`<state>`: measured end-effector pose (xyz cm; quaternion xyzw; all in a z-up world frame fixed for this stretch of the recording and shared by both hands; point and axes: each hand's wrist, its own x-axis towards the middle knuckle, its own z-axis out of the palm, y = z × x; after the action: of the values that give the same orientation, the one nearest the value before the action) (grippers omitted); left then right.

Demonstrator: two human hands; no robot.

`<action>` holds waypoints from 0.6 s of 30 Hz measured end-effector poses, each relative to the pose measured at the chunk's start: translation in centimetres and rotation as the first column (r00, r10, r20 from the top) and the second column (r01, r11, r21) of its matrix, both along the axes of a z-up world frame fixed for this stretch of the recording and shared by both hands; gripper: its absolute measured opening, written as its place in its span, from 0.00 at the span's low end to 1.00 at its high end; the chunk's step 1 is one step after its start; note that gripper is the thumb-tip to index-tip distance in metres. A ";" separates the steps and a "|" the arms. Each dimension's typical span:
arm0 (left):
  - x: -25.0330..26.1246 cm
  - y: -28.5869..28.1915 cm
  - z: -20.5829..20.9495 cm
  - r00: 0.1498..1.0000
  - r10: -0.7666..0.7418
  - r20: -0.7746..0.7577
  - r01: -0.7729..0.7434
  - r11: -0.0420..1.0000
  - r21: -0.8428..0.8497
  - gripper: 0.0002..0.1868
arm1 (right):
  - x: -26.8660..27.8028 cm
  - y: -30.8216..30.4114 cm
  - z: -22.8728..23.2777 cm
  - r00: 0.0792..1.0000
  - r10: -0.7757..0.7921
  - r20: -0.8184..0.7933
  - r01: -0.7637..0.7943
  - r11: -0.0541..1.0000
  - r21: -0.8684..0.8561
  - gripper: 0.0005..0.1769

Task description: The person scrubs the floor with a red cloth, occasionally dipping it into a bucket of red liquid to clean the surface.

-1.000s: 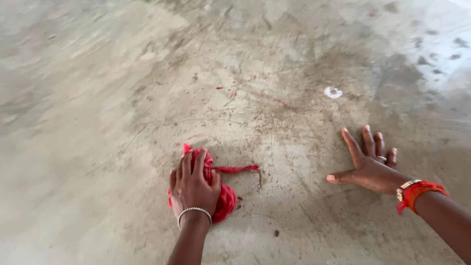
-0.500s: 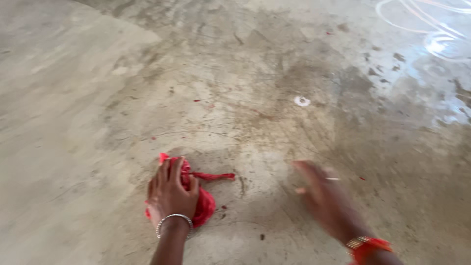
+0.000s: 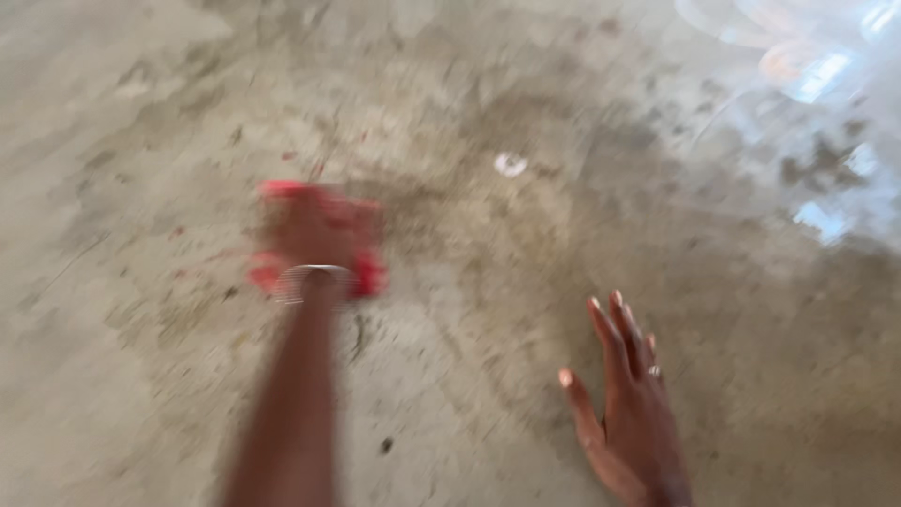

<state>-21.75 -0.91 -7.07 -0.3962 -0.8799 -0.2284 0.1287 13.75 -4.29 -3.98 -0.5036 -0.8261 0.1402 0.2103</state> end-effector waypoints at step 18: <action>5.6 -20.0 -2.0 0.918 -0.396 0.019 0.392 0.913 0.118 0.29 | 2.3 -3.0 -0.8 0.997 0.080 0.011 -0.080 0.994 0.073 0.36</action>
<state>-16.20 -20.94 -9.06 -0.5527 -0.7704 -0.3067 0.0834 16.07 -7.25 -4.75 -0.4626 -0.8510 0.1161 0.2196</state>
